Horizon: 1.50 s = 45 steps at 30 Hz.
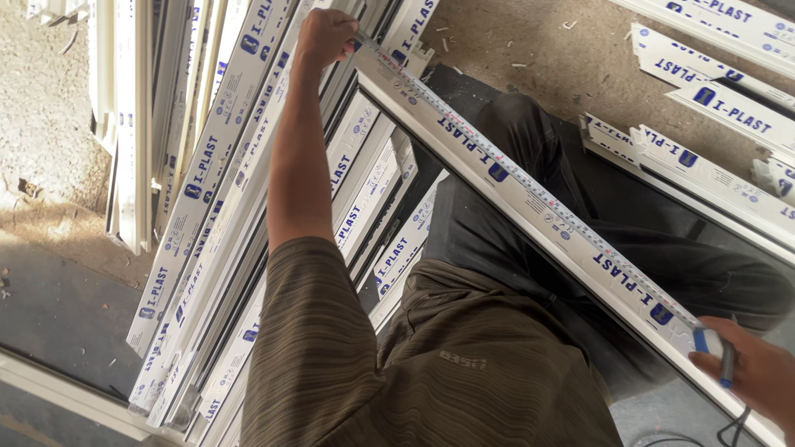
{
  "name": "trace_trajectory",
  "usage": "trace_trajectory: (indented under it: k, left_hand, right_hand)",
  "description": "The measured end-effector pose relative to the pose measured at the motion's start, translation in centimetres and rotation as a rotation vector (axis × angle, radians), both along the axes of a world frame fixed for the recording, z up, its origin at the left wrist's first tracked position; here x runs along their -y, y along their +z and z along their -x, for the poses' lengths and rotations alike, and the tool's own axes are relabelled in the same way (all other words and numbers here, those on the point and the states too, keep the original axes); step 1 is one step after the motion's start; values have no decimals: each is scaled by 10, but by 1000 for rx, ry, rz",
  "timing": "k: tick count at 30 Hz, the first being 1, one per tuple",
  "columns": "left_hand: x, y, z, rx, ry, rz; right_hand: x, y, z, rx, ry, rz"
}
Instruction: The person sits on the floor and measures white plastic profiles using a tape measure, marking specific points with a pen. They handle multiple profiles, stacking them and repeating the measurement process.
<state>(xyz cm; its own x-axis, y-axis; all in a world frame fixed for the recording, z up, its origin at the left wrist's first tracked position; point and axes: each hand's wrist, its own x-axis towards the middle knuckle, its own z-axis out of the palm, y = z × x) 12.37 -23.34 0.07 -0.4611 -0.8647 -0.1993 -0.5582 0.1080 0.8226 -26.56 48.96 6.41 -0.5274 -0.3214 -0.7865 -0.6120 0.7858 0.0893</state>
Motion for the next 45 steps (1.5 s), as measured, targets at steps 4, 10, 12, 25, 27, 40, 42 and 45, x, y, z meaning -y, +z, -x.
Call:
trace_trajectory:
  k: [4,10,12,25,27,40,42,45]
  left_hand:
    - [-4,-1,1,114,-133,539]
    - [-109,16,81,-71,-379,517]
    - [-203,22,132,-145,-788,477]
    - [-441,47,256,130,-1602,431]
    - [-449,35,252,111,-1602,452]
    - [-434,26,248,13,-1600,544]
    - [-420,23,244,3,-1598,595]
    - [-386,14,233,-68,-1596,679]
  right_hand:
    - [-27,2,12,195,-297,65]
    - [-72,2,23,69,-270,-85]
    - [-83,4,23,6,-255,85]
    - [-81,13,4,19,-132,133]
    - [-76,14,4,60,-194,80]
    - [-104,-31,18,295,-493,134]
    - [-95,-32,9,232,-404,102]
    - [-71,-27,-9,191,-267,232]
